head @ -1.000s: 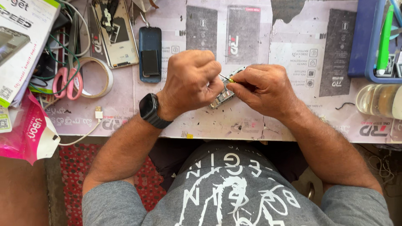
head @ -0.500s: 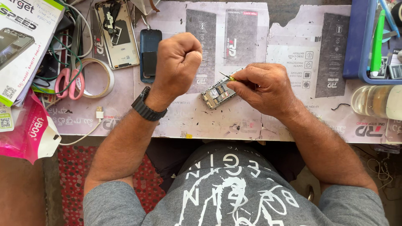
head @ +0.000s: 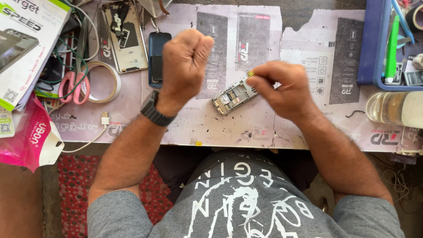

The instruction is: The person disassembles a small black electronic device, likely a phone, by removing the back cover and using a green screwdriver to unscrew and manipulate internal components on a cluttered workbench.

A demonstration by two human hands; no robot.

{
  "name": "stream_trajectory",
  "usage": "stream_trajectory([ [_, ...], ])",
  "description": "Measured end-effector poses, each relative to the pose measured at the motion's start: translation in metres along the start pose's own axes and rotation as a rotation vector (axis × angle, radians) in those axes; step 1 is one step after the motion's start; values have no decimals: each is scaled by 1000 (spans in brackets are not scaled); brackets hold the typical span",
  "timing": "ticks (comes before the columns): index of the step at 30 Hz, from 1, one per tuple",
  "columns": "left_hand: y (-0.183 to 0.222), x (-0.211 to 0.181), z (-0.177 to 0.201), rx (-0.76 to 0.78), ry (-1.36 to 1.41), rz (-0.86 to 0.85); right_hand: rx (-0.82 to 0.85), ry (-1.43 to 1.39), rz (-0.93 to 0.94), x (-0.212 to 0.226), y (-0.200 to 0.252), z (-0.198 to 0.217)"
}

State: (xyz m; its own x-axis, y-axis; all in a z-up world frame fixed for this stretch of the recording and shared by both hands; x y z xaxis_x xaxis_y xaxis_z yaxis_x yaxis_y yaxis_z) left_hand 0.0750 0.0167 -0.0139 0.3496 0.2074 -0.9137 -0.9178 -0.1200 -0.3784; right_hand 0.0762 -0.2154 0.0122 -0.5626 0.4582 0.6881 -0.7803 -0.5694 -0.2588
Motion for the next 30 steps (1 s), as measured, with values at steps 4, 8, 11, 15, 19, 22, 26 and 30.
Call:
stream_trajectory([
  [4, 5, -21, 2, 73, -159, -102, -136, -744, -365, -36, 4, 9],
  [8, 13, -45, -31, 414, -233, -254, -131, -828, -451, -41, 11, 25],
  [11, 21, -53, -45, 604, -415, -223, -50, -499, -362, -36, 15, 33],
  [15, 28, -58, -54, 643, -423, -190, -13, -661, -391, -37, 21, 42],
  [19, 28, -58, -56, 686, -473, -216, 20, -713, -287, -33, 16, 51],
  [22, 28, -58, -54, 698, -417, -227, 32, -628, -179, -37, 19, 46],
  [26, 23, -55, -52, 717, -327, -221, -1, -186, -105, -41, 18, 35],
  [30, 21, -52, -50, 721, -312, -224, -36, 83, 84, -19, 15, 31],
])
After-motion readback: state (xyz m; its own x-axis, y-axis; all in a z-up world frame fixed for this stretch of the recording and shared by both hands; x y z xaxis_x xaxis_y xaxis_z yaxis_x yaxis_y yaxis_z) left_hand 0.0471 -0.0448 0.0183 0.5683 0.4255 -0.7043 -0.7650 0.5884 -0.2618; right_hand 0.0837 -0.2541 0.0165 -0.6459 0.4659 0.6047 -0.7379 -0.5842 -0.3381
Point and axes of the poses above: each hand's wrist, its own y-axis away from the middle knuckle, its own z-axis out of the back of the hand, x = y × z, the point moved 6 cm from there along -y, towards the middle knuckle, and after that the axes turned 14 degrees about y, right-handed, at the moved point
